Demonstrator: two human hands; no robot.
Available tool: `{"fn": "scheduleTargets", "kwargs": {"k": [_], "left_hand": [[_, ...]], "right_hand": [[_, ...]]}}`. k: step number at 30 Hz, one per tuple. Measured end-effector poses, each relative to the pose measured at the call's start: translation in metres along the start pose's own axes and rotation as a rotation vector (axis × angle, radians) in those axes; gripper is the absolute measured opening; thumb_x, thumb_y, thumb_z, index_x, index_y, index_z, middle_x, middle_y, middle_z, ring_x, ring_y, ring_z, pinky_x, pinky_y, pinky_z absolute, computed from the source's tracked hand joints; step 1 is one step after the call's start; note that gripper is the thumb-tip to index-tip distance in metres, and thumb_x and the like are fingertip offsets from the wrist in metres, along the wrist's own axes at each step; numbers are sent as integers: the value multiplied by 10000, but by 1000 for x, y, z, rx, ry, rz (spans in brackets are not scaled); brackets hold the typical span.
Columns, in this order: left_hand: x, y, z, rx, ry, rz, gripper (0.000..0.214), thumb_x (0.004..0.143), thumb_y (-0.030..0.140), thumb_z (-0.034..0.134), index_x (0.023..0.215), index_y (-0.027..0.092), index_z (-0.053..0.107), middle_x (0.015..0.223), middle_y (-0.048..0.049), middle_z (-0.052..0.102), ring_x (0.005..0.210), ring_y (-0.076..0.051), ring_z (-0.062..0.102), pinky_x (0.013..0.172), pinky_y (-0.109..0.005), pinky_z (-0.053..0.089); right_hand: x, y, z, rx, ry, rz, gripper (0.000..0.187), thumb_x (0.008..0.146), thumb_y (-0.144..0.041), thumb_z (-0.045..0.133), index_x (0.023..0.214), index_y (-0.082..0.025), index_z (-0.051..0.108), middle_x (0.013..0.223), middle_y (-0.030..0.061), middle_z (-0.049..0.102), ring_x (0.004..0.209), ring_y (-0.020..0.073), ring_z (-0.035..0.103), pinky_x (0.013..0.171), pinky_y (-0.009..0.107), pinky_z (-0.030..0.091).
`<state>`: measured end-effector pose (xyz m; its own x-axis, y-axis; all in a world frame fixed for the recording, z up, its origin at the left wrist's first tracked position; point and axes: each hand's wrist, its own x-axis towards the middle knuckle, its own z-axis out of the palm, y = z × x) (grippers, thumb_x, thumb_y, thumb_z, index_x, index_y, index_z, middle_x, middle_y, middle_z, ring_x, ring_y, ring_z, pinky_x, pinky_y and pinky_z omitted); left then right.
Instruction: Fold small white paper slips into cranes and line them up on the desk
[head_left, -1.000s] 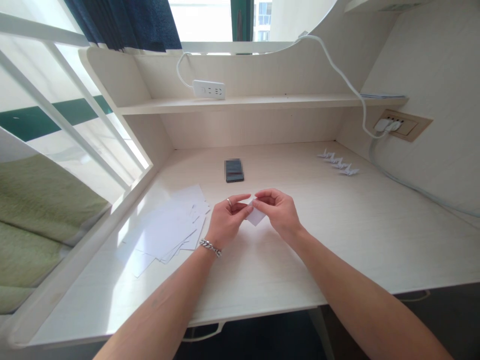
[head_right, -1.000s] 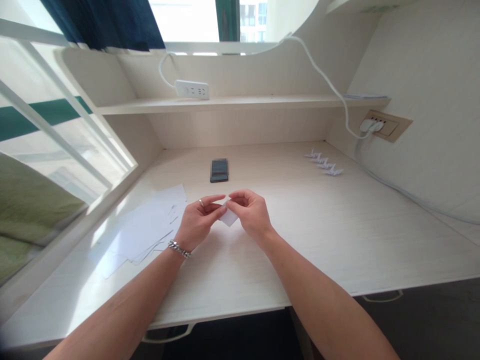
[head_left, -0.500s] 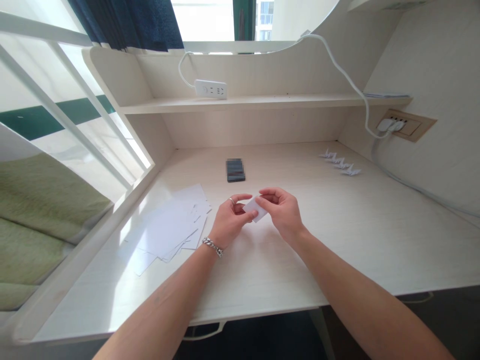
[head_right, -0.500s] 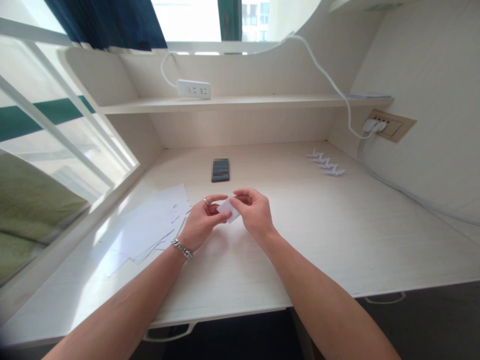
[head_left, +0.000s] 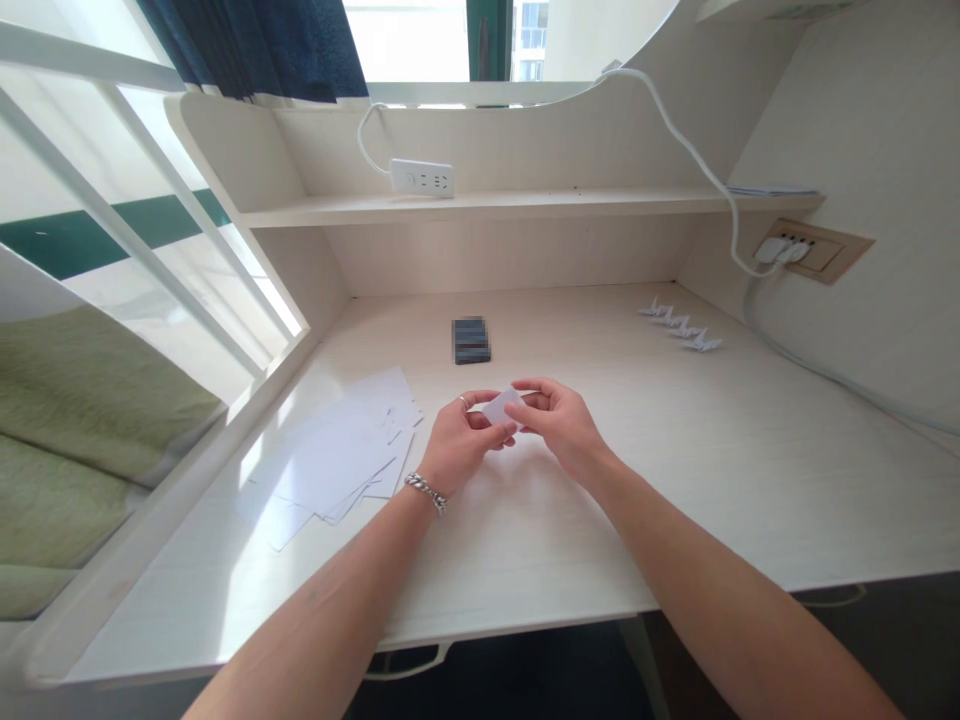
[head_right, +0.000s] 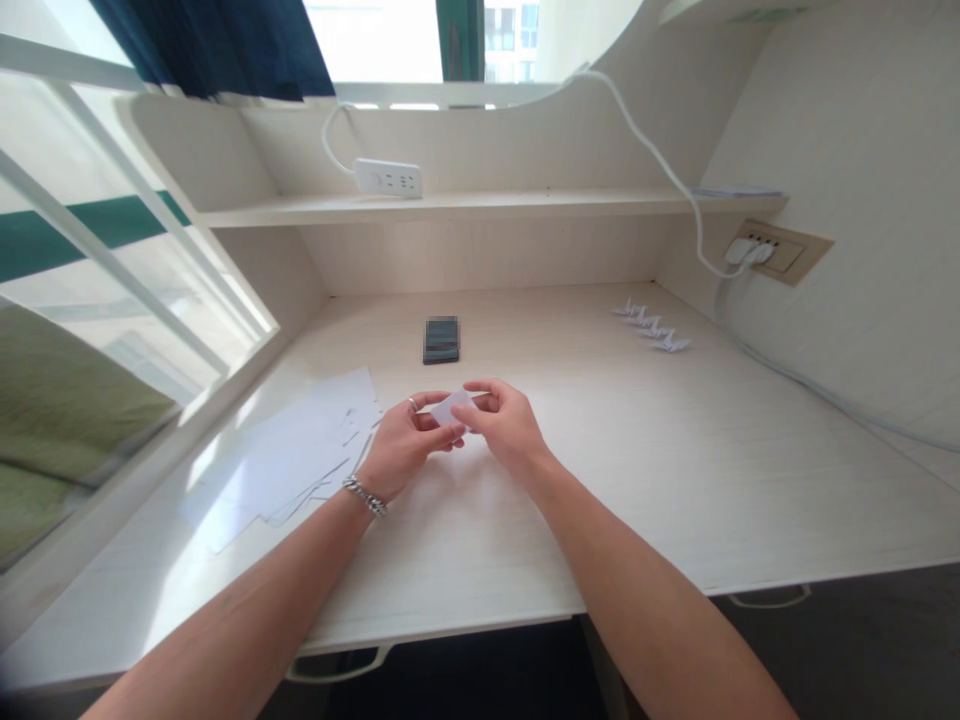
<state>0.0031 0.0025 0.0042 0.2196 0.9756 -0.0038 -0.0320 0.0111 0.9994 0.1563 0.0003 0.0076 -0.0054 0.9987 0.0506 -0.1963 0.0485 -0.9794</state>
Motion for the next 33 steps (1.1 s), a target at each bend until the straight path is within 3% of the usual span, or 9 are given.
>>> {"fn": "scheduleTargets", "kwargs": {"k": [9, 13, 23, 29, 33], "left_hand": [[1, 2, -1, -61, -73, -75, 541, 605, 229, 847, 1076, 127, 602, 734, -73, 723, 699, -184, 688, 675, -303, 529], [1, 1, -1, -67, -63, -48, 427, 635, 256, 825, 992, 128, 628, 737, -64, 715, 693, -174, 685, 684, -296, 523], [1, -1, -2, 30, -31, 20, 386, 663, 254, 803, 981, 130, 623, 649, -34, 694, 622, -159, 659, 668, -302, 517], [2, 4, -4, -48, 15, 58, 349, 644, 289, 822, 905, 109, 676, 806, -99, 734, 732, -181, 676, 682, -300, 521], [2, 6, -4, -74, 53, 47, 344, 626, 267, 834, 891, 102, 690, 776, -94, 733, 701, -171, 665, 651, -286, 511]], "right_hand": [[3, 2, -2, 31, 56, -25, 387, 619, -267, 793, 957, -155, 639, 764, 51, 736, 674, 196, 680, 679, 366, 548], [3, 1, -2, 43, 62, -37, 397, 611, -280, 802, 951, -161, 637, 757, 48, 737, 673, 196, 680, 698, 370, 546], [2, 5, 0, 72, -10, -10, 453, 614, -283, 812, 1000, -149, 617, 727, 30, 724, 624, 174, 652, 693, 374, 535], [2, 4, -1, 64, -3, -8, 468, 603, -299, 823, 992, -147, 612, 708, 26, 717, 635, 174, 653, 687, 356, 522], [1, 1, 0, 53, -5, 2, 502, 588, -317, 830, 996, -138, 601, 704, 34, 714, 641, 182, 656, 690, 361, 516]]}}
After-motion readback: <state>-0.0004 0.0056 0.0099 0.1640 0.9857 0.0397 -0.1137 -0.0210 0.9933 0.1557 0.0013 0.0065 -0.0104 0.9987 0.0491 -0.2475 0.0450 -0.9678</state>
